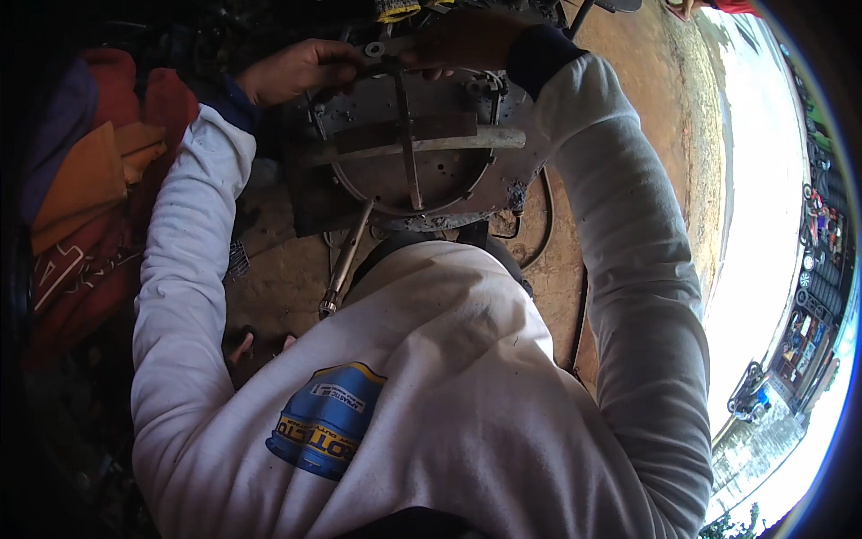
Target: The person uses an angle grinder on a metal structure, then uses pliers to hold metal components in place while welding them together.
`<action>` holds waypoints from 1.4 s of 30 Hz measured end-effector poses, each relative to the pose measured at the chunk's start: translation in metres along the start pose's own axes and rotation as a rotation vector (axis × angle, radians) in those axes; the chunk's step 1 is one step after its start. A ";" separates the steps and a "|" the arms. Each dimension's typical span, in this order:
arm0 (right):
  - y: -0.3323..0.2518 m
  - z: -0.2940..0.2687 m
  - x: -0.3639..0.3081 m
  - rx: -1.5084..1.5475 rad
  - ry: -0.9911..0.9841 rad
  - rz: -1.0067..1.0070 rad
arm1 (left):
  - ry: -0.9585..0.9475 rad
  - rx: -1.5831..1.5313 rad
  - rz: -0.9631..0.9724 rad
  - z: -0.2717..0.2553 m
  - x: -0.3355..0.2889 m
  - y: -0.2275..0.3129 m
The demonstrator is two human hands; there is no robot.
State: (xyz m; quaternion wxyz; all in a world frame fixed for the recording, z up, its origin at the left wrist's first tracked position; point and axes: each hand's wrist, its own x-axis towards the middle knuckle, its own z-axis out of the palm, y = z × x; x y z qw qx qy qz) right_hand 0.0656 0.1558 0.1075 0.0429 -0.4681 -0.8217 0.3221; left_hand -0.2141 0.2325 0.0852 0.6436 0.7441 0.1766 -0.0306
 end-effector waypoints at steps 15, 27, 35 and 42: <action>0.003 0.071 -0.159 0.612 1.372 0.598 | 0.030 -0.008 -0.045 -0.001 -0.002 0.001; 0.131 0.253 -0.250 0.934 1.094 1.160 | 0.142 0.005 -0.274 -0.008 -0.016 0.005; 0.215 0.262 -0.222 0.463 0.637 1.177 | 0.238 0.225 -0.395 0.000 -0.027 0.022; 0.287 0.233 -0.199 0.039 0.424 1.128 | 0.361 0.299 -0.540 0.011 -0.048 0.032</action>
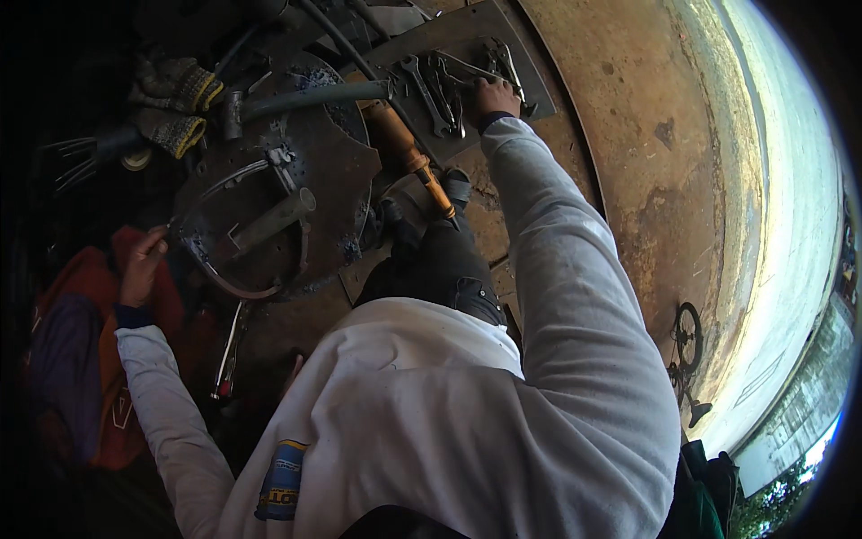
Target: The person uses an angle grinder on a metal structure, then uses pliers to hold metal components in place while welding them together.
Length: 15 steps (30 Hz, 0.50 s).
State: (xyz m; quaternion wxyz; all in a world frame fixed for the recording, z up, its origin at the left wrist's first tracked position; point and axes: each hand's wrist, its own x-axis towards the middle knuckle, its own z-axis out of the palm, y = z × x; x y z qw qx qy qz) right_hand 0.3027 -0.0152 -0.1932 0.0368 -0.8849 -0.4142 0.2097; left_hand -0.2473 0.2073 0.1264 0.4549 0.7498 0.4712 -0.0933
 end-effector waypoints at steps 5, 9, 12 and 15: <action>0.004 0.011 0.021 -0.191 -0.049 -0.093 | 0.084 -0.026 -0.126 0.008 -0.007 0.007; 0.006 0.008 0.029 -0.279 -0.017 -0.141 | 0.134 -0.068 -0.192 0.015 -0.012 0.012; 0.009 0.016 0.036 -0.279 -0.022 -0.154 | 0.137 -0.090 -0.212 0.016 -0.013 0.018; 0.010 0.025 0.035 -0.253 0.016 -0.147 | 0.162 -0.134 -0.212 0.016 -0.016 0.012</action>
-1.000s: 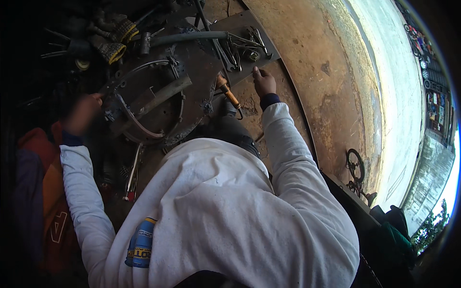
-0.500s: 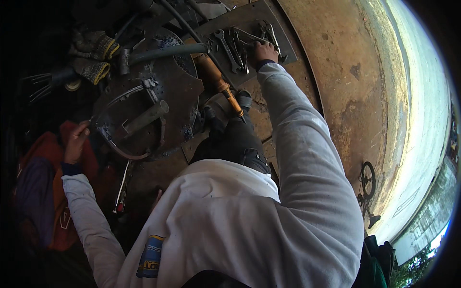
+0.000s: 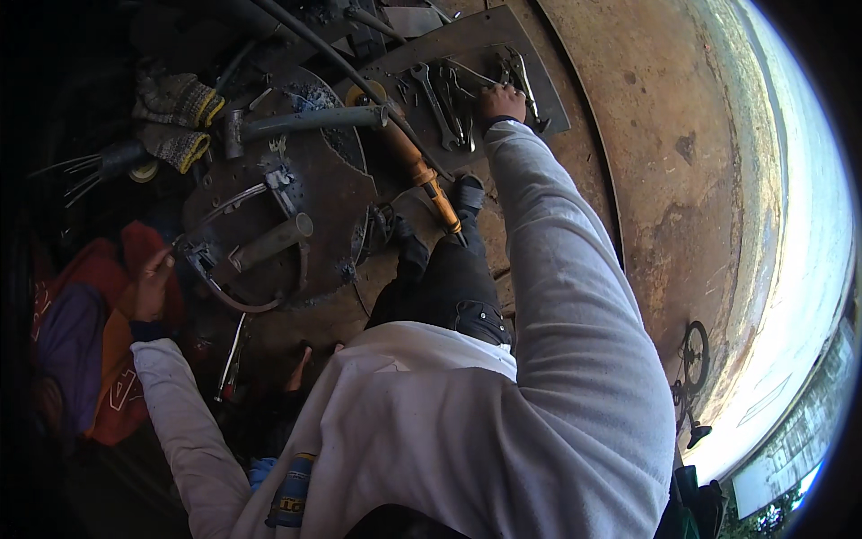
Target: The person uses an angle grinder on a metal structure, then uses pliers to hold metal components in place while welding them together.
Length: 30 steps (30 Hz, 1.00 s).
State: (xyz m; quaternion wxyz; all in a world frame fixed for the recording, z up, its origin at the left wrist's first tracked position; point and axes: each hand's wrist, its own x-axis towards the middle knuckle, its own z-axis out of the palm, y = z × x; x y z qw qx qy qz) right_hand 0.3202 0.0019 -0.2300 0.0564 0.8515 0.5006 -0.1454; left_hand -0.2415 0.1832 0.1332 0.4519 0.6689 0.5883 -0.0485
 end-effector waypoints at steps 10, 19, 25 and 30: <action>-0.007 -0.033 -0.025 0.460 -0.419 -0.104 | 0.022 -0.113 -0.059 -0.003 0.001 -0.009; 0.009 -0.028 -0.148 0.719 0.135 0.137 | -0.011 -0.120 0.113 0.017 -0.002 0.003; 0.000 -0.084 -0.199 0.880 0.319 0.091 | -0.020 -0.120 0.280 0.024 0.001 0.018; -0.028 -0.146 -0.222 1.079 0.441 -0.040 | 0.157 -0.104 0.367 0.010 -0.019 0.030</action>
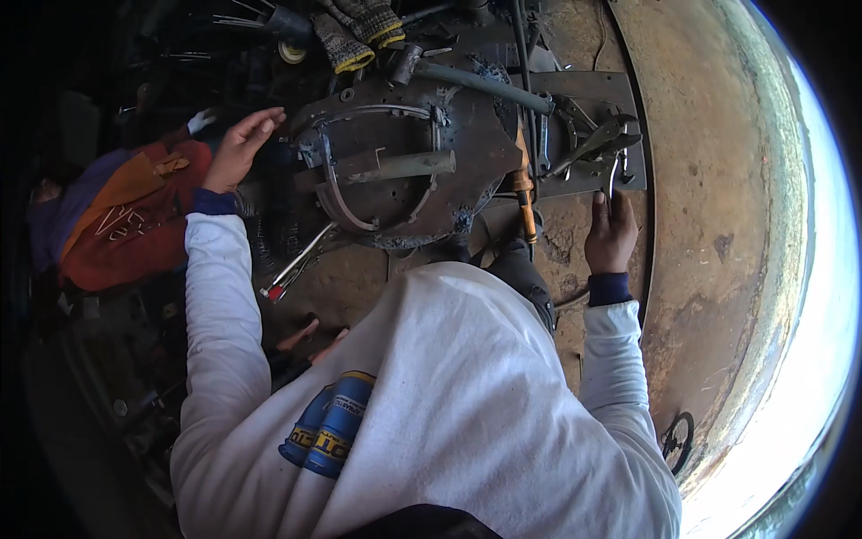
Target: The person uses an angle grinder on a metal structure, then uses pliers to hold metal components in place while welding them together.
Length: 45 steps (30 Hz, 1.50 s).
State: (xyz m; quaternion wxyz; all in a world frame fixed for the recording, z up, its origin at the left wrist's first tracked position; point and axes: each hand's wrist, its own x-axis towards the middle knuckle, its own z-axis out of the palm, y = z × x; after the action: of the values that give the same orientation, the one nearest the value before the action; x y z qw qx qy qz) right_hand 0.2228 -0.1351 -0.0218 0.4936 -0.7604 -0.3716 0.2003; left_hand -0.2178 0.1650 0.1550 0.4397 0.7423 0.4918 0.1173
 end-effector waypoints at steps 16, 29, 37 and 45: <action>-0.237 0.068 -0.080 0.041 -0.364 -0.720 | 0.196 -1.006 0.130 0.177 -0.081 0.123; -0.225 0.043 -0.034 0.730 -0.805 0.286 | -0.047 -1.108 0.297 0.139 -0.094 0.097; -0.225 0.061 -0.046 0.538 -0.329 -0.252 | 0.010 -1.002 0.314 0.138 -0.097 0.105; -0.206 0.051 -0.048 0.638 -0.704 -0.024 | -0.040 -1.035 0.273 0.144 -0.097 0.086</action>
State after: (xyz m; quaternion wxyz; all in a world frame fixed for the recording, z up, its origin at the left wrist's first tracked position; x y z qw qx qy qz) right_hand 0.0821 -0.0919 0.1380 0.5488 -0.4526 -0.4449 0.5441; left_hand -0.1243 -0.0040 0.1615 0.7383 0.4878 0.2603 0.3862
